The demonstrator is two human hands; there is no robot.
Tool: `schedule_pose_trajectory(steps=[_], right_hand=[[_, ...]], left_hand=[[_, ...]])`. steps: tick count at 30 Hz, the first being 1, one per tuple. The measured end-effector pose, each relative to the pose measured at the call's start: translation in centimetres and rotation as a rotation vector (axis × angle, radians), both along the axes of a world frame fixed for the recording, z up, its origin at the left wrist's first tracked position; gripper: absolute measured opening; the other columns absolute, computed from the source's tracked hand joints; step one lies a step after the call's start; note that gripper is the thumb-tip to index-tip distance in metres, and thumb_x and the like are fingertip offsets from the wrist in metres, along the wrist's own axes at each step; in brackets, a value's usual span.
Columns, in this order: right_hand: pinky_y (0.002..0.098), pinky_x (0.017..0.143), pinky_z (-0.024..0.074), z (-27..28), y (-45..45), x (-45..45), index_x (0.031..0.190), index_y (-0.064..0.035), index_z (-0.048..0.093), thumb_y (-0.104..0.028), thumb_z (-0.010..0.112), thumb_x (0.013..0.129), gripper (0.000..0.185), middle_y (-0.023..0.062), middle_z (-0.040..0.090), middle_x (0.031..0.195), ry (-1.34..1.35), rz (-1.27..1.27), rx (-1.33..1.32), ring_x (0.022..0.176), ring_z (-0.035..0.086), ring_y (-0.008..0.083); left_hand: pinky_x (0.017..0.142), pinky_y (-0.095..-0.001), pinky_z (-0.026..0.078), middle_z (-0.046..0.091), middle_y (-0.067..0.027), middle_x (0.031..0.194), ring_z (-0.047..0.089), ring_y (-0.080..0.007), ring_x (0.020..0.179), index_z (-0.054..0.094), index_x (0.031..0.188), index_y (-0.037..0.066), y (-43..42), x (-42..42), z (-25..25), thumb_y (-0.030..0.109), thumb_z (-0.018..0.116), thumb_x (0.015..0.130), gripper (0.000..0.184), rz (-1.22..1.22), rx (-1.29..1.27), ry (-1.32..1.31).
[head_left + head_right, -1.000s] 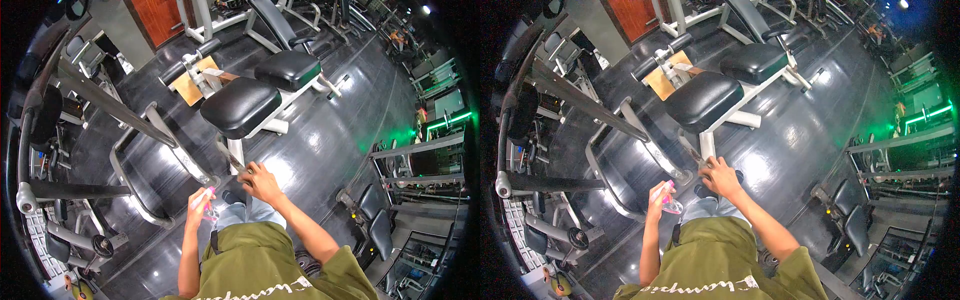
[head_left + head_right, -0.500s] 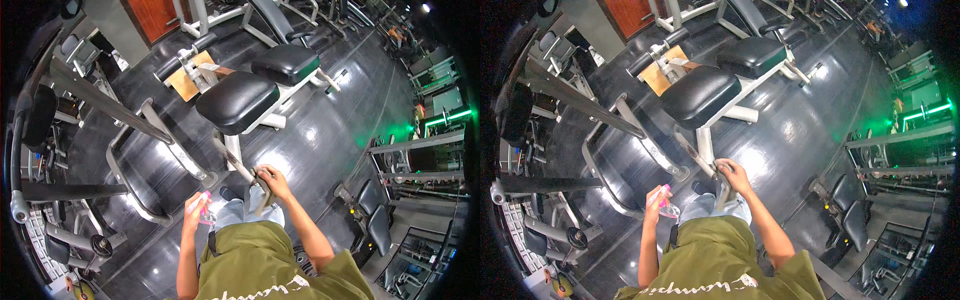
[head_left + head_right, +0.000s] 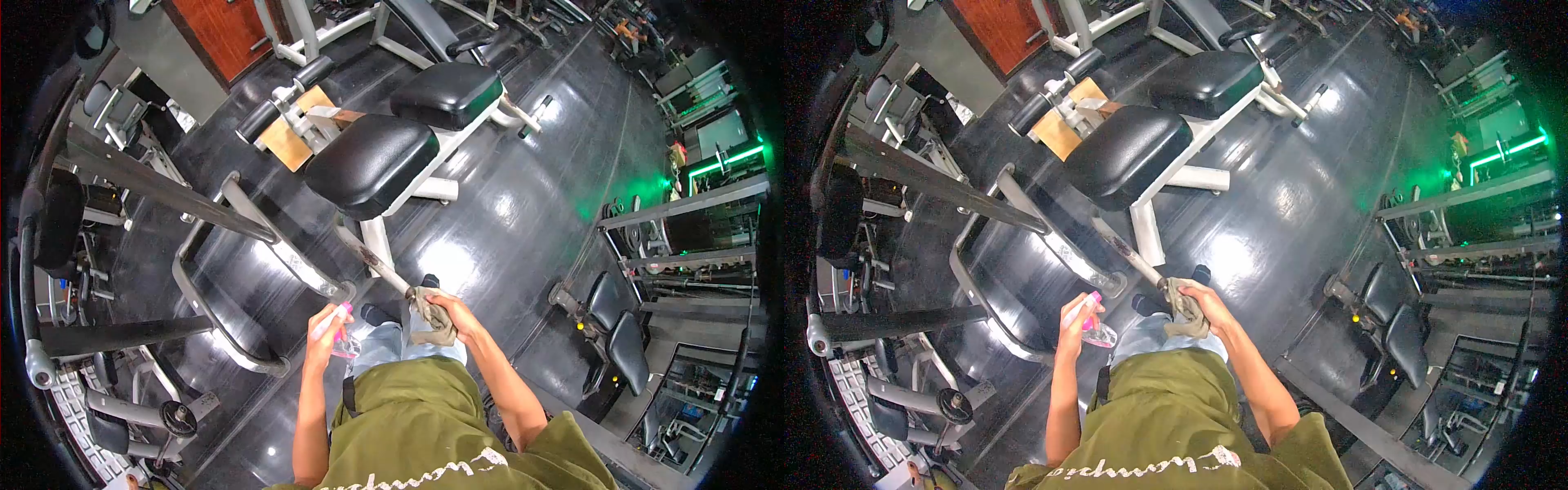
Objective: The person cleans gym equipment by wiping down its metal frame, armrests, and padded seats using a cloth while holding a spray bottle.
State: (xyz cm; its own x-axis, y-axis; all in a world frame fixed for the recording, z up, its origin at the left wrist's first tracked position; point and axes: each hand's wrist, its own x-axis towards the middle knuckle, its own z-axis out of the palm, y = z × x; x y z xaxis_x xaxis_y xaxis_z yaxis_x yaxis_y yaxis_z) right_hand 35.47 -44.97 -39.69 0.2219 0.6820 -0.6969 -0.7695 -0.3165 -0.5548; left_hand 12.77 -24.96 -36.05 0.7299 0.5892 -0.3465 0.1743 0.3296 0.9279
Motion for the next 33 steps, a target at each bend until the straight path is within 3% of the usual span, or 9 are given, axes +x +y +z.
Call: schedule_pose_trajectory(steps=[3,9,13,15,16,20,24,31,33], right_hand=[[0.0280,0.082,0.0518,3.5,0.2,1.0,0.125,-0.0034,0.061,-0.019,0.056,0.097,0.032,0.0053,0.067,0.108,-0.087,-0.095,-0.042,0.092,0.064,0.0129],[0.0300,0.071,0.0544,6.1,3.1,3.0,0.126,-0.0068,0.058,-0.023,0.054,0.100,0.031,0.0067,0.067,0.102,-0.290,-0.261,0.079,0.081,0.068,0.0178],[0.0285,0.070,0.0536,6.9,5.7,3.3,0.125,-0.0083,0.057,-0.023,0.051,0.102,0.029,0.0045,0.066,0.099,-0.302,-0.267,0.136,0.077,0.066,0.0165],[0.0276,0.070,0.0528,7.4,6.7,3.2,0.123,-0.0077,0.058,-0.024,0.052,0.101,0.028,0.0037,0.066,0.099,-0.307,-0.239,0.149,0.076,0.065,0.0149],[0.0271,0.069,0.0528,7.3,7.1,3.1,0.125,-0.0081,0.058,-0.024,0.052,0.101,0.029,0.0044,0.066,0.099,-0.327,-0.234,0.137,0.078,0.065,0.0150],[0.0265,0.068,0.0522,5.9,7.8,2.9,0.126,-0.0088,0.057,-0.023,0.052,0.100,0.030,0.0046,0.065,0.097,-0.347,-0.290,0.129,0.078,0.065,0.0147],[0.0282,0.075,0.0524,5.5,7.2,3.4,0.121,-0.0071,0.059,-0.021,0.053,0.099,0.026,0.0032,0.066,0.102,-0.316,-0.365,0.134,0.081,0.064,0.0130],[0.0282,0.071,0.0521,3.6,6.6,6.1,0.126,-0.0100,0.055,-0.020,0.049,0.098,0.030,0.0041,0.062,0.103,-0.385,-0.347,0.115,0.083,0.064,0.0154],[0.0298,0.076,0.0518,3.6,7.2,6.8,0.127,-0.0103,0.054,-0.020,0.051,0.097,0.031,0.0053,0.062,0.108,-0.440,-0.340,0.088,0.087,0.062,0.0148]], left_hand=[[0.056,-0.0262,0.044,0.065,-0.0088,0.084,0.054,-0.0112,0.057,0.064,0.092,-0.002,-0.1,0.9,0.2,0.033,0.062,0.094,0.035,0.006,-0.026,-0.034],[0.055,-0.0237,0.041,0.064,-0.0036,0.083,0.050,-0.0074,0.056,0.065,0.089,0.000,0.4,4.2,1.9,0.032,0.063,0.096,0.032,0.043,0.019,0.016],[0.056,-0.0250,0.043,0.057,0.0007,0.071,0.052,-0.0069,0.059,0.064,0.085,0.003,0.7,7.1,3.3,0.031,0.068,0.093,0.029,0.070,0.184,0.083],[0.056,-0.0295,0.043,0.057,-0.0045,0.067,0.056,-0.0131,0.059,0.064,0.082,0.001,0.9,8.6,4.1,0.027,0.071,0.090,0.028,0.148,0.483,0.131],[0.058,-0.0351,0.045,0.060,-0.0115,0.070,0.061,-0.0246,0.061,0.063,0.080,0.001,1.3,9.4,4.3,0.022,0.072,0.085,0.023,0.147,0.599,0.160],[0.058,-0.0402,0.047,0.064,-0.0137,0.073,0.064,-0.0355,0.067,0.064,0.079,0.003,2.0,12.3,4.7,0.021,0.072,0.078,0.019,0.174,0.817,0.125],[0.059,-0.0419,0.048,0.063,-0.0119,0.072,0.063,-0.0356,0.066,0.062,0.075,0.006,2.4,14.5,4.6,0.026,0.072,0.076,0.023,0.161,0.926,0.194],[0.058,-0.0436,0.048,0.061,-0.0112,0.070,0.064,-0.0361,0.067,0.062,0.074,0.007,3.5,16.7,3.7,0.029,0.072,0.075,0.025,0.090,1.044,0.304],[0.058,-0.0436,0.048,0.061,-0.0113,0.070,0.064,-0.0359,0.067,0.062,0.071,0.007,3.5,16.8,4.0,0.031,0.072,0.075,0.026,0.044,1.017,0.367]])
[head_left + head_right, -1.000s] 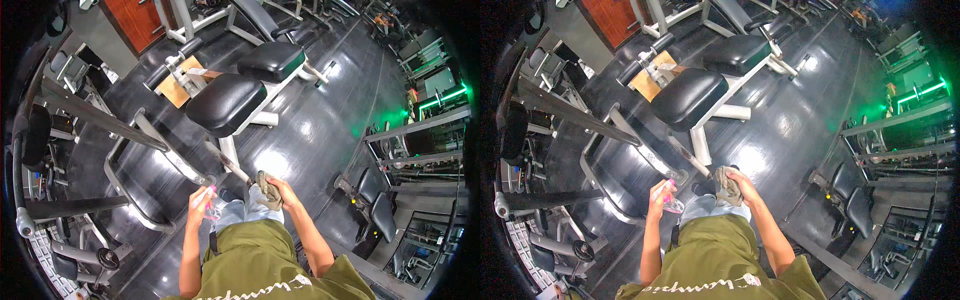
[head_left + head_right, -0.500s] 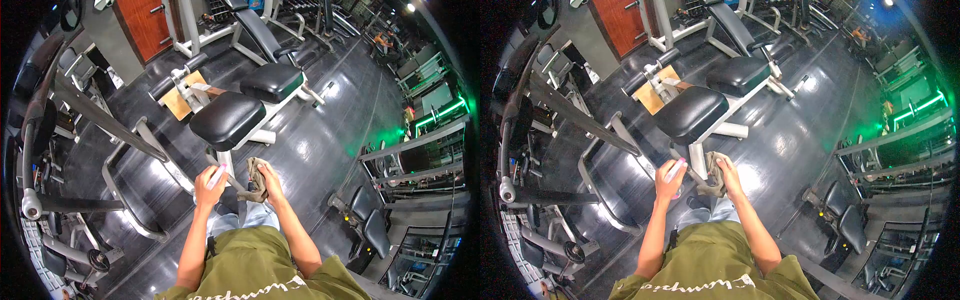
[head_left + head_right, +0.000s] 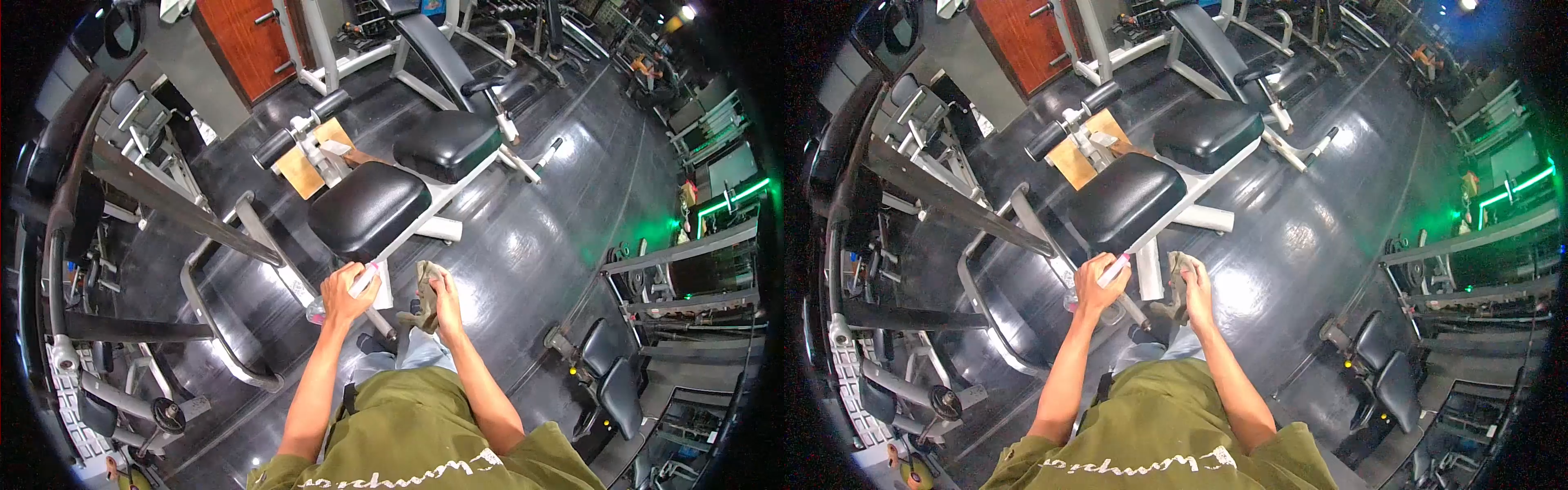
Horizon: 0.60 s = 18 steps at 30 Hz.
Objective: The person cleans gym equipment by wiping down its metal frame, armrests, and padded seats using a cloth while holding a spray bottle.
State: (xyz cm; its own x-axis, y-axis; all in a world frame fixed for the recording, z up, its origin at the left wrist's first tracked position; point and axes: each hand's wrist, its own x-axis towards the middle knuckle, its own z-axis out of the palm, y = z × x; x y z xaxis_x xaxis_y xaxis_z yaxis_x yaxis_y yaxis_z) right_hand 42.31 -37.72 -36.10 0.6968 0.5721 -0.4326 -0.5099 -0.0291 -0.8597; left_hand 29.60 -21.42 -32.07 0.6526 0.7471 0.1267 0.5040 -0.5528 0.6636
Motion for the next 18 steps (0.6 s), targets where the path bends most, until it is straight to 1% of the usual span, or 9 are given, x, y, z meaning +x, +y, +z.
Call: schedule_pose_trajectory(steps=[4,5,6,7,9,10,12,13,18], right_hand=[[0.0318,0.086,0.0498,-1.5,2.9,1.8,0.124,-0.0077,0.056,-0.019,0.057,0.097,0.030,0.0074,0.065,0.112,-0.171,-0.109,0.040,0.095,0.064,0.0187],[0.0319,0.088,0.0486,-1.7,3.8,2.4,0.125,-0.0070,0.056,-0.019,0.058,0.096,0.031,0.0076,0.064,0.114,-0.357,-0.096,-0.042,0.097,0.062,0.0187],[0.0320,0.090,0.0475,-1.7,4.7,2.9,0.126,-0.0063,0.055,-0.018,0.059,0.095,0.033,0.0078,0.062,0.116,-0.543,-0.083,-0.125,0.099,0.061,0.0187],[0.0323,0.093,0.0453,-1.6,5.7,3.1,0.123,-0.0050,0.057,-0.019,0.062,0.095,0.032,0.0079,0.064,0.113,-0.550,-0.106,-0.102,0.102,0.060,0.0198],[0.0328,0.092,0.0462,-2.6,7.5,3.0,0.116,-0.0046,0.060,-0.019,0.062,0.094,0.027,0.0088,0.066,0.108,-0.504,-0.172,-0.119,0.101,0.062,0.0197],[0.0332,0.091,0.0470,-3.2,8.4,2.7,0.114,-0.0045,0.061,-0.018,0.062,0.094,0.025,0.0095,0.067,0.107,-0.490,-0.206,-0.120,0.101,0.063,0.0211],[0.0330,0.090,0.0464,-3.7,9.4,1.4,0.107,-0.0025,0.060,-0.015,0.063,0.092,0.020,0.0104,0.065,0.103,-0.526,-0.299,-0.091,0.099,0.062,0.0216],[0.0336,0.088,0.0465,-3.7,9.6,0.6,0.105,-0.0023,0.060,-0.014,0.064,0.091,0.019,0.0110,0.064,0.101,-0.564,-0.289,-0.119,0.097,0.062,0.0224],[0.0368,0.085,0.0476,-3.2,9.1,-3.3,0.099,-0.0017,0.060,-0.006,0.070,0.082,0.020,0.0147,0.061,0.096,-0.748,-0.203,-0.106,0.095,0.062,0.0317]], left_hand=[[0.056,-0.0419,0.047,0.061,-0.0116,0.069,0.063,-0.0349,0.065,0.063,0.072,0.005,0.7,-0.2,0.8,0.027,0.072,0.076,0.024,-0.026,-0.084,-0.106],[0.055,-0.0390,0.045,0.059,-0.0128,0.068,0.062,-0.0321,0.061,0.064,0.074,0.003,1.4,-0.3,1.0,0.021,0.071,0.079,0.020,-0.089,-0.065,-0.158],[0.054,-0.0353,0.044,0.061,-0.0100,0.066,0.061,-0.0231,0.057,0.066,0.076,0.002,2.1,-0.4,0.8,0.017,0.069,0.082,0.017,-0.108,-0.197,-0.226],[0.052,-0.0327,0.043,0.062,-0.0077,0.066,0.059,-0.0188,0.055,0.066,0.077,0.001,2.7,-0.4,0.7,0.016,0.068,0.084,0.017,-0.106,-0.334,-0.255],[0.046,-0.0257,0.041,0.066,-0.0035,0.069,0.055,-0.0105,0.049,0.069,0.080,0.000,4.1,-0.1,0.8,0.012,0.064,0.086,0.015,-0.132,-0.653,-0.296],[0.046,-0.0257,0.041,0.066,-0.0035,0.069,0.055,-0.0105,0.049,0.069,0.080,0.000,5.0,-0.2,0.4,0.012,0.064,0.086,0.015,-0.132,-0.649,-0.289],[0.043,-0.0240,0.041,0.067,-0.0068,0.070,0.054,-0.0110,0.044,0.069,0.082,-0.001,6.5,-0.1,-0.3,0.010,0.062,0.086,0.014,-0.205,-0.849,-0.427],[0.041,-0.0248,0.041,0.067,-0.0100,0.069,0.054,-0.0117,0.043,0.068,0.080,-0.004,7.0,-0.1,-0.1,0.009,0.060,0.084,0.016,-0.252,-0.830,-0.420],[0.039,-0.0251,0.039,0.065,-0.0131,0.064,0.053,-0.0131,0.039,0.067,0.072,-0.006,7.8,0.4,0.9,0.008,0.058,0.081,0.019,-0.277,-0.805,-0.272]])
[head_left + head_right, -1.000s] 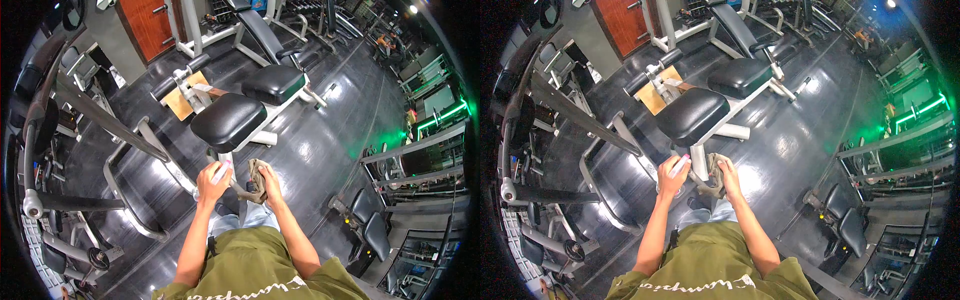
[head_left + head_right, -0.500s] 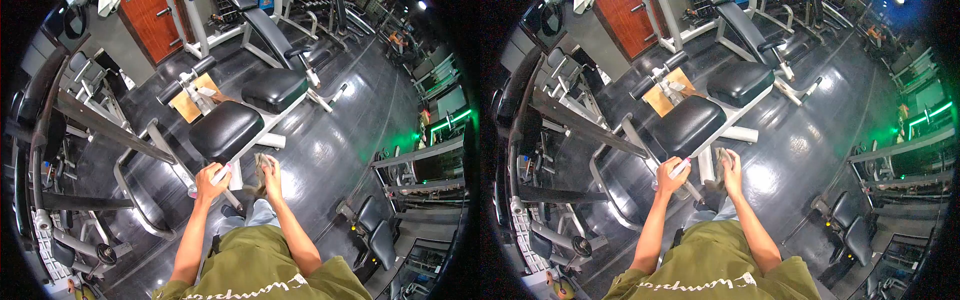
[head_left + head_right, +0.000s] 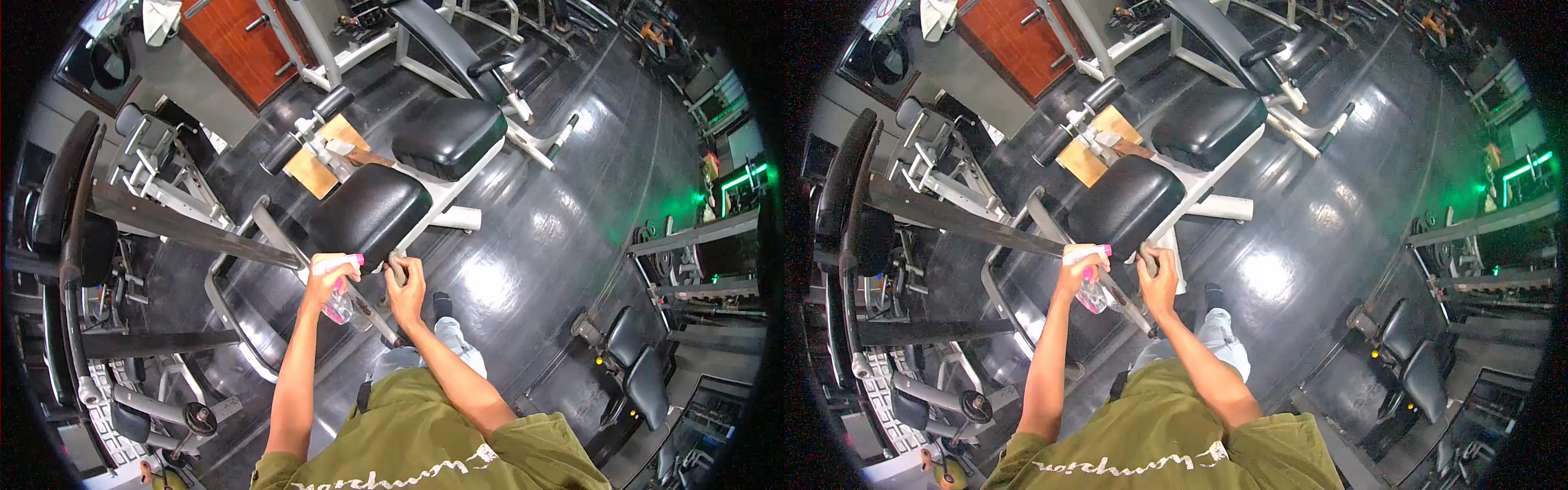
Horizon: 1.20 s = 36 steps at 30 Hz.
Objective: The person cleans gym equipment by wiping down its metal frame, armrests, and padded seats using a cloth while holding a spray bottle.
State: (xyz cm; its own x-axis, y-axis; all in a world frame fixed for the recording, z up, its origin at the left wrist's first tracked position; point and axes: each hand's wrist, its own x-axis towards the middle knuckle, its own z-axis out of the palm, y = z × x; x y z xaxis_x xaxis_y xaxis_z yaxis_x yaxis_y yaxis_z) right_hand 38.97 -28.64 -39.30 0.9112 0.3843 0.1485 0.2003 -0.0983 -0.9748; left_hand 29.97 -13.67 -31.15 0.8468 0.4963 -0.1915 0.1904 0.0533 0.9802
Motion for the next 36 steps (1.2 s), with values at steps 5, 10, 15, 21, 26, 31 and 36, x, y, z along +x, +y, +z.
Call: schedule_pose_trajectory(steps=[5,10,15,21,26,31,36], right_hand=[[0.0408,0.077,0.0493,0.2,-1.3,1.4,0.093,-0.0051,0.066,-0.012,0.074,0.073,0.023,0.0078,0.061,0.094,-0.232,0.197,-0.130,0.090,0.060,0.0290],[0.0363,0.071,0.0535,0.0,-2.1,2.1,0.097,-0.0126,0.067,-0.016,0.078,0.070,0.030,0.0015,0.062,0.094,-0.420,0.271,-0.215,0.089,0.061,0.0228],[0.0358,0.066,0.0561,-0.2,-2.5,2.3,0.094,-0.0198,0.064,-0.019,0.079,0.070,0.028,-0.0020,0.061,0.102,-0.681,0.434,-0.281,0.091,0.060,0.0209],[0.0373,0.071,0.0551,0.0,-2.0,5.2,0.098,-0.0179,0.068,-0.017,0.075,0.074,0.025,-0.0011,0.063,0.106,-0.500,0.112,-0.353,0.092,0.061,0.0233],[0.0391,0.075,0.0520,0.9,-1.1,6.0,0.099,-0.0141,0.068,-0.014,0.071,0.077,0.022,0.0023,0.065,0.099,-0.328,-0.030,-0.227,0.089,0.061,0.0258],[0.0396,0.078,0.0517,0.5,-1.3,1.5,0.104,-0.0136,0.067,-0.015,0.075,0.075,0.030,0.0054,0.065,0.098,-0.323,0.059,-0.221,0.090,0.063,0.0276],[0.0396,0.079,0.0516,0.3,-1.9,3.8,0.109,-0.0142,0.066,-0.014,0.072,0.078,0.032,0.0057,0.065,0.099,-0.349,0.088,-0.282,0.091,0.063,0.0277]], left_hand=[[0.038,-0.0253,0.038,0.065,-0.0152,0.065,0.052,-0.0143,0.039,0.068,0.074,-0.007,0.1,-0.2,-0.4,0.012,0.059,0.079,0.021,0.079,-0.167,-0.019],[0.038,-0.0255,0.039,0.066,-0.0159,0.067,0.052,-0.0151,0.039,0.068,0.075,-0.007,0.2,-0.6,-1.2,0.013,0.057,0.080,0.024,0.081,-0.169,-0.019],[0.038,-0.0262,0.039,0.067,-0.0159,0.067,0.052,-0.0149,0.039,0.068,0.077,-0.008,0.3,-0.5,-1.1,0.011,0.057,0.081,0.022,0.041,-0.151,-0.030],[0.038,-0.0255,0.039,0.067,-0.0166,0.067,0.052,-0.0147,0.038,0.068,0.078,-0.008,0.4,-0.4,-1.4,0.012,0.058,0.081,0.022,0.045,-0.160,-0.025],[0.039,-0.0268,0.041,0.065,-0.0174,0.067,0.051,-0.0154,0.038,0.066,0.073,-0.008,0.0,0.0,-0.7,0.019,0.056,0.082,0.030,0.047,-0.094,0.019],[0.036,-0.0252,0.037,0.065,-0.0141,0.065,0.051,-0.0135,0.037,0.069,0.076,-0.007,0.2,0.1,-0.8,0.015,0.058,0.082,0.025,0.064,-0.167,-0.024],[0.036,-0.0256,0.037,0.065,-0.0140,0.065,0.050,-0.0139,0.036,0.069,0.077,-0.006,0.1,0.1,-1.2,0.017,0.058,0.082,0.026,0.092,-0.146,-0.016]])
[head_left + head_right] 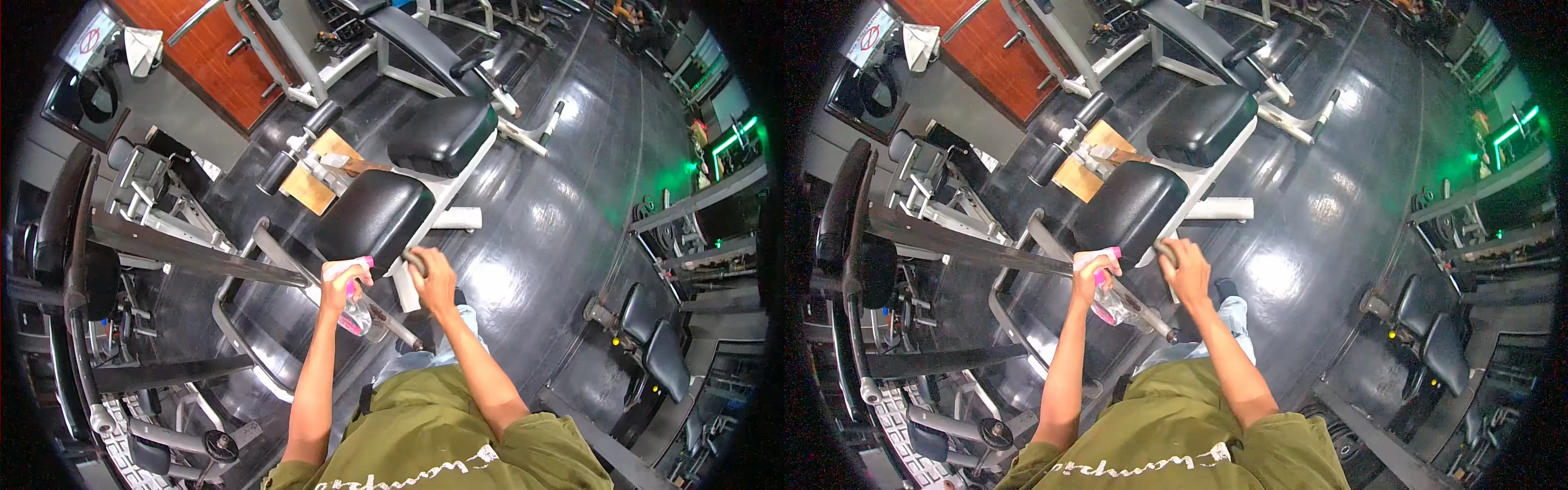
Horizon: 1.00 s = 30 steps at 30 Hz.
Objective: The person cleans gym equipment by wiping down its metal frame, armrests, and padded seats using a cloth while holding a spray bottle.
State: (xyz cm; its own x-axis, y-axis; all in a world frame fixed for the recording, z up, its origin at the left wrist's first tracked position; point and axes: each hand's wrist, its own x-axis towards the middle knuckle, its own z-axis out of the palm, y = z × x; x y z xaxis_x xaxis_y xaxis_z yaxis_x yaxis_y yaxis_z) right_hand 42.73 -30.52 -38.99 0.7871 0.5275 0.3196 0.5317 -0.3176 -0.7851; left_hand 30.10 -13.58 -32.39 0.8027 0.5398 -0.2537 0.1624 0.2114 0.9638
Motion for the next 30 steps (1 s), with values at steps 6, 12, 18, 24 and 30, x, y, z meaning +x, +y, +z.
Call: schedule_pose_trajectory(steps=[6,12,18,24,30], right_hand=[[0.0424,0.084,0.0506,-0.4,0.7,8.0,0.111,-0.0133,0.066,-0.016,0.069,0.083,0.029,0.0084,0.066,0.104,0.007,-0.178,0.059,0.099,0.063,0.0315],[0.0415,0.080,0.0526,-1.0,-0.6,5.6,0.109,-0.0164,0.068,-0.019,0.073,0.079,0.031,0.0070,0.064,0.095,0.025,0.187,0.008,0.091,0.063,0.0284],[0.0388,0.072,0.0536,-0.1,-0.5,10.4,0.105,-0.0180,0.069,-0.018,0.074,0.077,0.029,0.0023,0.064,0.091,-0.058,0.190,-0.005,0.085,0.062,0.0248],[0.0404,0.078,0.0515,0.8,0.5,16.5,0.102,-0.0119,0.069,-0.015,0.072,0.079,0.024,0.0065,0.066,0.094,0.046,-0.012,0.091,0.089,0.063,0.0288],[0.0386,0.074,0.0536,-0.4,-0.5,13.0,0.104,-0.0156,0.070,-0.018,0.075,0.073,0.031,0.0029,0.066,0.096,0.122,0.334,0.101,0.090,0.063,0.0250]], left_hand=[[0.038,-0.0274,0.039,0.064,-0.0162,0.063,0.051,-0.0162,0.037,0.064,0.067,-0.005,-0.7,0.3,1.3,0.022,0.054,0.082,0.033,0.040,0.089,0.062],[0.040,-0.0271,0.040,0.067,-0.0144,0.067,0.052,-0.0148,0.040,0.070,0.083,-0.006,-2.5,0.1,1.6,0.017,0.058,0.080,0.025,0.183,0.067,0.091],[0.046,-0.0262,0.043,0.068,-0.0091,0.074,0.056,-0.0118,0.048,0.068,0.086,-0.003,-4.6,1.3,3.5,0.011,0.062,0.084,0.015,0.107,0.140,0.193],[0.051,-0.0254,0.045,0.068,-0.0080,0.078,0.057,-0.0110,0.053,0.066,0.087,-0.002,-6.1,6.7,5.0,0.011,0.063,0.087,0.013,0.080,0.045,0.186],[0.051,-0.0261,0.046,0.068,-0.0086,0.079,0.059,-0.0112,0.054,0.065,0.089,-0.003,-6.0,11.5,4.4,0.013,0.061,0.089,0.016,0.146,0.034,0.223]])
